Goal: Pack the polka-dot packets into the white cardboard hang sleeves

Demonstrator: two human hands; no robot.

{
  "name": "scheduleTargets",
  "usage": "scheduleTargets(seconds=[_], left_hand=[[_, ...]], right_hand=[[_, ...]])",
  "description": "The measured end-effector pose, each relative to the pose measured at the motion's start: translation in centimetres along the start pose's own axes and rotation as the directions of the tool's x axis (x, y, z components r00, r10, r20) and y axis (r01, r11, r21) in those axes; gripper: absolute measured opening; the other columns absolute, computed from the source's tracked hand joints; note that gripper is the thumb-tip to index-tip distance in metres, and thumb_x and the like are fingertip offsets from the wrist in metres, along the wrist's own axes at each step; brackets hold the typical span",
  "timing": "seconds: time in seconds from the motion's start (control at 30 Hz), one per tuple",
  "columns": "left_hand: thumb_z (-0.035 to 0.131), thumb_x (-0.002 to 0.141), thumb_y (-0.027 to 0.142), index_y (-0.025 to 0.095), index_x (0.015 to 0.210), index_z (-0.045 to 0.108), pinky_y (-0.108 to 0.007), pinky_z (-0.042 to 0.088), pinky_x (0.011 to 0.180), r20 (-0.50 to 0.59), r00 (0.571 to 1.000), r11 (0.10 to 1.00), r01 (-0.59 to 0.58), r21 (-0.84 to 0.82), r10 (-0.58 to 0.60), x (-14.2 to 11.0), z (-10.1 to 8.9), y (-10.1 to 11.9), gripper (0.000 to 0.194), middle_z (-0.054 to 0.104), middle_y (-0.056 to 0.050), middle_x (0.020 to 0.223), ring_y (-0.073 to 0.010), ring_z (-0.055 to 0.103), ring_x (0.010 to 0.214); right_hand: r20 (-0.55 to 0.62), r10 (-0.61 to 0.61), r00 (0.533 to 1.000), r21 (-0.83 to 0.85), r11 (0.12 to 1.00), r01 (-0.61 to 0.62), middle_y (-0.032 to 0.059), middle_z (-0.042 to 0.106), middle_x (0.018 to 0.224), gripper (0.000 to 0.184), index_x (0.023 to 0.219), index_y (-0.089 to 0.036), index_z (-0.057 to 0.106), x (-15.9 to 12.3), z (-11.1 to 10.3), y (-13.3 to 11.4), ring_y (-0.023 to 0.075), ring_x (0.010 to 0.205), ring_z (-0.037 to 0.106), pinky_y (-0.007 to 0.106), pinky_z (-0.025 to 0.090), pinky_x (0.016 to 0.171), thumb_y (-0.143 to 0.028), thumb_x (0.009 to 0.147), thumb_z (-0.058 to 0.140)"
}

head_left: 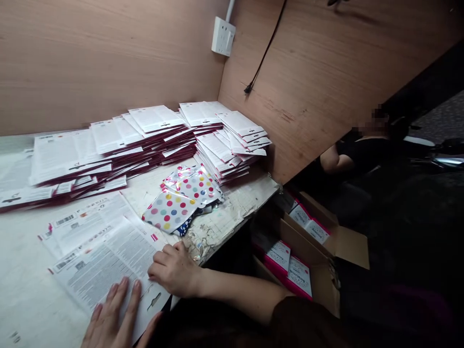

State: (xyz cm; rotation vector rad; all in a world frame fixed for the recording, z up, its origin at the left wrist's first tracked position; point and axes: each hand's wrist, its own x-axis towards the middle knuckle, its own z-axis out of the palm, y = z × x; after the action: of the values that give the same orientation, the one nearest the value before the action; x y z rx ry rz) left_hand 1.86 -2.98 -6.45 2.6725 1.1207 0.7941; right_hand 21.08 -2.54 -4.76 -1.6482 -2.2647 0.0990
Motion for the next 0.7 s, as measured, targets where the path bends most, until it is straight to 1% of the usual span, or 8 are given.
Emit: scheduleTargets(seconds=[0.13, 0.27, 0.4, 0.47, 0.5, 0.57, 0.63, 0.7], left_hand=[[0.057, 0.086, 0.043, 0.023, 0.152, 0.026, -0.057, 0.031, 0.111, 0.010, 0.999, 0.998, -0.046, 0.045, 0.046, 0.0, -0.5, 0.1, 0.075, 0.036, -0.015, 0.153, -0.0380, 0.042, 0.134], [0.061, 0.085, 0.042, 0.018, 0.152, 0.024, -0.050, 0.033, 0.111, 0.057, 0.996, 0.986, -0.075, 0.151, 0.067, -0.2, -1.1, 0.2, 0.080, 0.042, -0.017, 0.149, -0.0340, 0.042, 0.135], [0.062, 0.083, 0.048, 0.009, 0.149, 0.026, -0.050, 0.033, 0.112, 0.142, 0.989, 0.987, -0.069, 0.144, 0.048, -0.2, -1.9, -0.1, 0.085, 0.041, -0.022, 0.148, -0.0344, 0.036, 0.138], [0.064, 0.083, 0.046, 0.008, 0.144, 0.036, -0.054, 0.035, 0.110, 0.156, 0.985, 0.994, -0.086, 0.068, 0.075, -0.3, -2.3, -0.3, 0.077, 0.040, -0.023, 0.148, -0.0365, 0.034, 0.139], [0.066, 0.083, 0.042, 0.011, 0.139, 0.044, -0.056, 0.036, 0.109, 0.133, 0.985, 0.994, -0.108, 0.015, 0.105, -0.4, -2.5, -0.4, 0.067, 0.044, -0.022, 0.145, -0.0368, 0.036, 0.137], [0.069, 0.083, 0.030, 0.017, 0.127, 0.055, -0.055, 0.041, 0.104, 0.031, 0.987, 0.985, -0.155, -0.075, 0.158, -0.8, -2.8, -0.5, 0.048, 0.059, -0.017, 0.128, -0.0331, 0.048, 0.126], [0.069, 0.083, 0.020, 0.019, 0.121, 0.060, -0.046, 0.050, 0.095, -0.069, 0.985, 0.979, -0.166, -0.119, 0.158, -1.2, -2.8, -0.3, 0.039, 0.068, -0.010, 0.104, -0.0260, 0.057, 0.106], [0.067, 0.084, 0.015, 0.021, 0.119, 0.061, -0.037, 0.053, 0.083, -0.118, 0.990, 0.985, -0.095, -0.141, 0.079, -1.4, -2.6, 0.2, 0.035, 0.069, -0.005, 0.092, -0.0209, 0.059, 0.092]], right_hand=[[0.055, -0.017, 0.998, -0.046, 0.999, 0.020, 0.0039, 0.060, 0.100, 0.020, 0.093, -0.017, 0.056, 0.3, -0.3, -0.2, 0.0221, 0.094, 0.046, 0.038, 0.029, 0.076, -0.033, 0.098, 0.046], [0.087, -0.031, 0.996, 0.013, 0.999, 0.030, 0.0091, 0.060, 0.098, 0.016, 0.092, -0.015, 0.056, 0.3, -0.1, -0.4, 0.0249, 0.093, 0.047, 0.040, 0.030, 0.079, -0.028, 0.097, 0.049], [0.133, -0.192, 0.972, 0.152, 0.974, 0.171, 0.0066, 0.059, 0.094, 0.009, 0.091, -0.017, 0.055, -2.4, -1.8, -0.8, 0.0221, 0.091, 0.048, 0.038, 0.032, 0.083, -0.021, 0.096, 0.048], [0.225, -0.258, 0.940, 0.214, 0.954, 0.211, 0.0049, 0.059, 0.093, 0.005, 0.091, -0.018, 0.055, -4.4, -3.8, -0.5, 0.0205, 0.089, 0.050, 0.037, 0.034, 0.086, -0.016, 0.093, 0.050], [0.277, -0.262, 0.924, 0.249, 0.949, 0.195, 0.0047, 0.059, 0.095, 0.003, 0.092, -0.019, 0.055, -5.2, -4.8, -0.3, 0.0205, 0.090, 0.051, 0.038, 0.035, 0.087, -0.016, 0.091, 0.054], [0.330, -0.225, 0.917, 0.314, 0.942, 0.118, 0.0056, 0.059, 0.100, 0.013, 0.095, -0.019, 0.055, -6.1, -6.2, 0.3, 0.0215, 0.093, 0.052, 0.037, 0.039, 0.087, -0.016, 0.084, 0.062], [0.265, -0.218, 0.939, 0.369, 0.923, 0.111, 0.0091, 0.058, 0.109, 0.025, 0.105, -0.018, 0.056, -5.9, -6.3, 0.8, 0.0243, 0.102, 0.051, 0.039, 0.042, 0.089, -0.019, 0.082, 0.066], [0.093, -0.268, 0.959, 0.364, 0.906, 0.217, 0.0132, 0.057, 0.116, 0.030, 0.116, -0.016, 0.056, -4.8, -5.0, 0.8, 0.0272, 0.109, 0.049, 0.043, 0.042, 0.093, -0.020, 0.087, 0.062]])
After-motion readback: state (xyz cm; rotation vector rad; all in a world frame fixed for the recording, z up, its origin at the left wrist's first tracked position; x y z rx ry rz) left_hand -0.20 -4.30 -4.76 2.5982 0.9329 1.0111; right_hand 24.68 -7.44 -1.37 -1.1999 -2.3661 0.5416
